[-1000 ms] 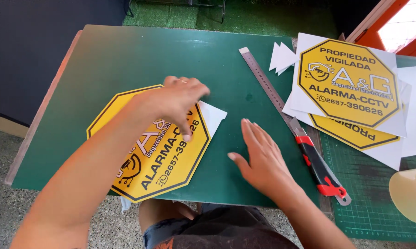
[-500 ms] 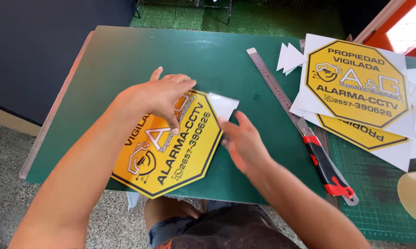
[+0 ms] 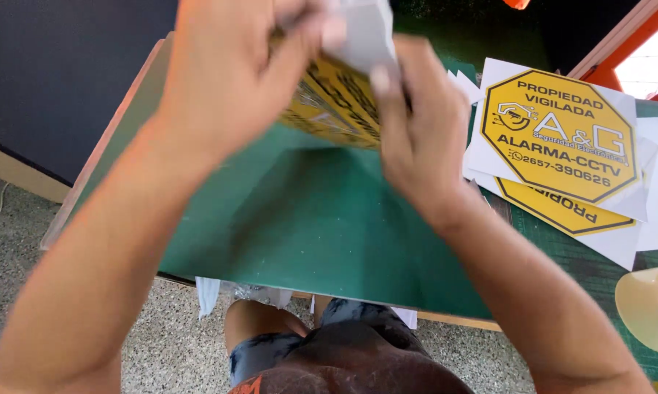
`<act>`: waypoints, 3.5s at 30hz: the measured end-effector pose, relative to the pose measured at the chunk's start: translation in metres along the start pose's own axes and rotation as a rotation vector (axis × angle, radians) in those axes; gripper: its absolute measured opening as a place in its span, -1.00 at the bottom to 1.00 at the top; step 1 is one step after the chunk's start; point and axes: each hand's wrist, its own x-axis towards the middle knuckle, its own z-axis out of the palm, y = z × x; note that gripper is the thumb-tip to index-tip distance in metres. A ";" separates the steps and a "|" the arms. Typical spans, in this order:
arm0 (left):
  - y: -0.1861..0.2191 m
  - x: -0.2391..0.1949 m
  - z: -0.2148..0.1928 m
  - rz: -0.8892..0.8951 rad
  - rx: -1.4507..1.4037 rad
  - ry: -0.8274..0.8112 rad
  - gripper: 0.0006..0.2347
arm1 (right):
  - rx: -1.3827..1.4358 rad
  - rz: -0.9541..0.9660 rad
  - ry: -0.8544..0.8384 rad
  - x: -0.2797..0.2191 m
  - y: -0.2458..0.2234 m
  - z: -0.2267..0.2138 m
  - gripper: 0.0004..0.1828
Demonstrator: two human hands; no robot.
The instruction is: Cutting out octagonal security signs from printed sheets using a ruler and a utility knife.
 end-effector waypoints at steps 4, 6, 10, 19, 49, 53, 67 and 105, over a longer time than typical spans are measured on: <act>0.049 -0.059 0.007 0.079 -0.147 -0.042 -0.88 | -0.139 -0.340 -0.040 -0.062 0.007 -0.008 -0.72; 0.070 -0.092 0.015 0.106 -0.151 -0.008 -0.83 | -0.116 -0.461 -0.050 -0.089 0.006 -0.010 -0.67; 0.112 -0.142 0.026 0.094 -0.206 0.001 -0.77 | -0.186 -0.489 -0.153 -0.146 -0.009 -0.013 -0.69; 0.136 -0.215 0.070 0.093 -0.071 0.057 -0.75 | -0.219 -0.286 -0.255 -0.216 -0.032 0.002 -0.68; 0.137 -0.198 0.080 -0.515 -0.321 -0.173 -0.80 | -0.148 0.255 -0.470 -0.183 -0.031 0.000 -0.58; 0.129 -0.200 0.082 -0.700 -0.455 -0.268 -0.83 | -0.004 0.392 -0.623 -0.172 -0.023 0.000 -0.45; 0.077 -0.188 0.059 -0.331 -0.048 -0.084 -0.81 | -0.280 0.898 -0.200 -0.091 0.043 -0.114 -0.65; 0.060 -0.207 0.070 -0.573 0.013 -0.206 -0.76 | -0.833 1.081 -0.901 0.002 0.390 0.048 -0.37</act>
